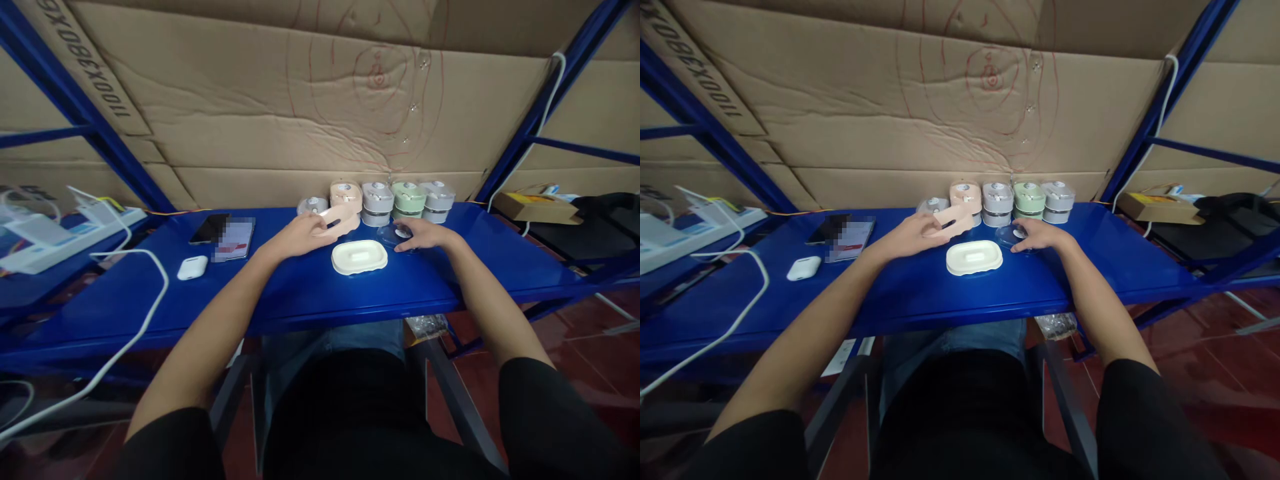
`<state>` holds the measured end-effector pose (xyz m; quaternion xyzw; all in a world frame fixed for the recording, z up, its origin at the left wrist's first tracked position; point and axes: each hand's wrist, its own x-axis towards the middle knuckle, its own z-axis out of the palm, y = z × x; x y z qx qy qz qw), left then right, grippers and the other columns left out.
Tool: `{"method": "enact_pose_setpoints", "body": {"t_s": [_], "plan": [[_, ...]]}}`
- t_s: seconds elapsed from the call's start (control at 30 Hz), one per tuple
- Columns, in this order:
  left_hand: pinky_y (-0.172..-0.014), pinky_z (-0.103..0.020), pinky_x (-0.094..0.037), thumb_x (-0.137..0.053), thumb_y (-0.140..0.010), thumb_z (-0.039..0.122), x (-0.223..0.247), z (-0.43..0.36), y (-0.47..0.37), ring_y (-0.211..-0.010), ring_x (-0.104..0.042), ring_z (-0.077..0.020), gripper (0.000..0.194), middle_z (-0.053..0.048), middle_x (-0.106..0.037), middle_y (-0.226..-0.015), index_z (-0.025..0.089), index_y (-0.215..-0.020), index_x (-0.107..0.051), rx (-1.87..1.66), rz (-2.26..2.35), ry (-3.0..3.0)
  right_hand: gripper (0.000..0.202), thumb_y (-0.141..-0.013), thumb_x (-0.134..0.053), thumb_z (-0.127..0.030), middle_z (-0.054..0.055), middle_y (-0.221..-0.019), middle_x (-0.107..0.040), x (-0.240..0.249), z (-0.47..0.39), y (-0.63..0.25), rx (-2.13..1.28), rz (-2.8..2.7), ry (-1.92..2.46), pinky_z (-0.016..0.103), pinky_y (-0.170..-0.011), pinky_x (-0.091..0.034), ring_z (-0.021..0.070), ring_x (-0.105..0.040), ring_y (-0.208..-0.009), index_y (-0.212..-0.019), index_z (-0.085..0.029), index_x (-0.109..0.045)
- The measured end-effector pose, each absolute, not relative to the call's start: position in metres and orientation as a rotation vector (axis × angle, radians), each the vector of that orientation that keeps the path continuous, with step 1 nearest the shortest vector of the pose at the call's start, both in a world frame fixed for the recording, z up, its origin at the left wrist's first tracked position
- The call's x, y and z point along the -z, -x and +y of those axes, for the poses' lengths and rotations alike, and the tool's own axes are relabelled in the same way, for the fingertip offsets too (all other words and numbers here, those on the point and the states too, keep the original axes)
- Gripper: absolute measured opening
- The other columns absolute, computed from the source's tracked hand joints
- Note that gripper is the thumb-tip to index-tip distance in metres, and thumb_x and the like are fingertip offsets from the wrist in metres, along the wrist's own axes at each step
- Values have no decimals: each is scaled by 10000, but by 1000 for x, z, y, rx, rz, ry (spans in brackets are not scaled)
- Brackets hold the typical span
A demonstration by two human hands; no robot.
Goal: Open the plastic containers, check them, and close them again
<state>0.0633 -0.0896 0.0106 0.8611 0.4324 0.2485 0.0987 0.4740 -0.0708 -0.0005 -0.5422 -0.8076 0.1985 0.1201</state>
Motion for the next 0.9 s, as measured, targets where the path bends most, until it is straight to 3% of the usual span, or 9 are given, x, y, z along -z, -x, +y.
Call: {"method": "enact_pose_setpoints", "body": {"t_s": [0.07, 0.17, 0.27, 0.4, 0.5, 0.63, 0.73, 0.83, 0.9], "plan": [[-1149, -544, -577, -711, -966, 625, -10, -101, -76, -1238, -734, -372, 455, -152, -778, -1253, 204, -1115, -799, -777, 1175, -2572, 1113, -697, -995, -644, 192, -1532, -781, 0, -71, -473, -575, -2360, 1581, 664, -1265, -582, 492, -742, -1412, -1667, -215, -658], [-1199, -521, -563, -773, -957, 604, -5, -120, -98, -1316, -721, -360, 452, -156, -727, -1384, 213, -1183, -785, -683, 1028, -2613, 1086, -701, -989, -625, 187, -1517, -789, -2, -72, -471, -573, -2359, 1576, 672, -1261, -580, 498, -739, -1404, -1658, -225, -667], [-1240, -559, -537, -801, -963, 603, 3, -137, -115, -1383, -691, -391, 446, -145, -709, -1428, 234, -1213, -781, -564, 1029, -2671, 1108, -696, -988, -613, 211, -1534, -771, -3, -73, -470, -577, -2355, 1592, 650, -1269, -571, 507, -726, -1415, -1664, -191, -654], [-1252, -614, -525, -804, -966, 568, 9, -142, -122, -1449, -650, -433, 581, -185, -665, -1512, 205, -1412, -719, -535, 1096, -2661, 1107, -704, -978, -639, 223, -1528, -769, -3, -73, -469, -559, -2358, 1598, 636, -1259, -577, 493, -740, -1388, -1657, -179, -653], [-1263, -595, -539, -854, -909, 523, 11, -135, -119, -1478, -645, -419, 704, -176, -661, -1529, 218, -1514, -661, -566, 1035, -2573, 1043, -708, -982, -636, 190, -1470, -804, -2, -73, -469, -549, -2339, 1575, 660, -1221, -601, 466, -777, -1309, -1624, -235, -685], [-1291, -650, -522, -971, -764, 466, 13, -123, -115, -1534, -613, -459, 816, -155, -705, -1533, 255, -1495, -676, -584, 960, -2483, 1039, -698, -988, -665, 199, -1467, -802, -6, -79, -465, -489, -2261, 1514, 696, -1176, -615, 464, -786, -1268, -1597, -227, -707], [-1289, -713, -506, -1041, -664, 476, 19, -117, -114, -1543, -614, -508, 1043, -203, -680, -1604, 234, -1588, -622, -621, 998, -2354, 1019, -720, -981, -680, 184, -1517, -783, -12, -90, -455, -419, -2238, 1326, 695, -1196, -594, 466, -756, -1334, -1600, -242, -711], [-1258, -725, -531, -1080, -595, 532, 27, -112, -115, -1541, -626, -537, 1358, -277, -646, -1638, 181, -1748, -455, -646, 1056, -2194, 948, -785, -949, -663, 141, -1588, -753, -16, -103, -437, -440, -2279, 1099, 657, -1241, -563, 439, -720, -1416, -1619, -283, -708], [-1241, -715, -554, -1091, -577, 548, 32, -109, -115, -1549, -625, -543, 1465, -288, -645, -1644, 178, -1799, -373, -655, 1041, -2146, 912, -802, -948, -630, 129, -1601, -745, -16, -109, -423, -464, -2348, 974, 656, -1254, -547, 434, -708, -1438, -1618, -295, -716]]}}
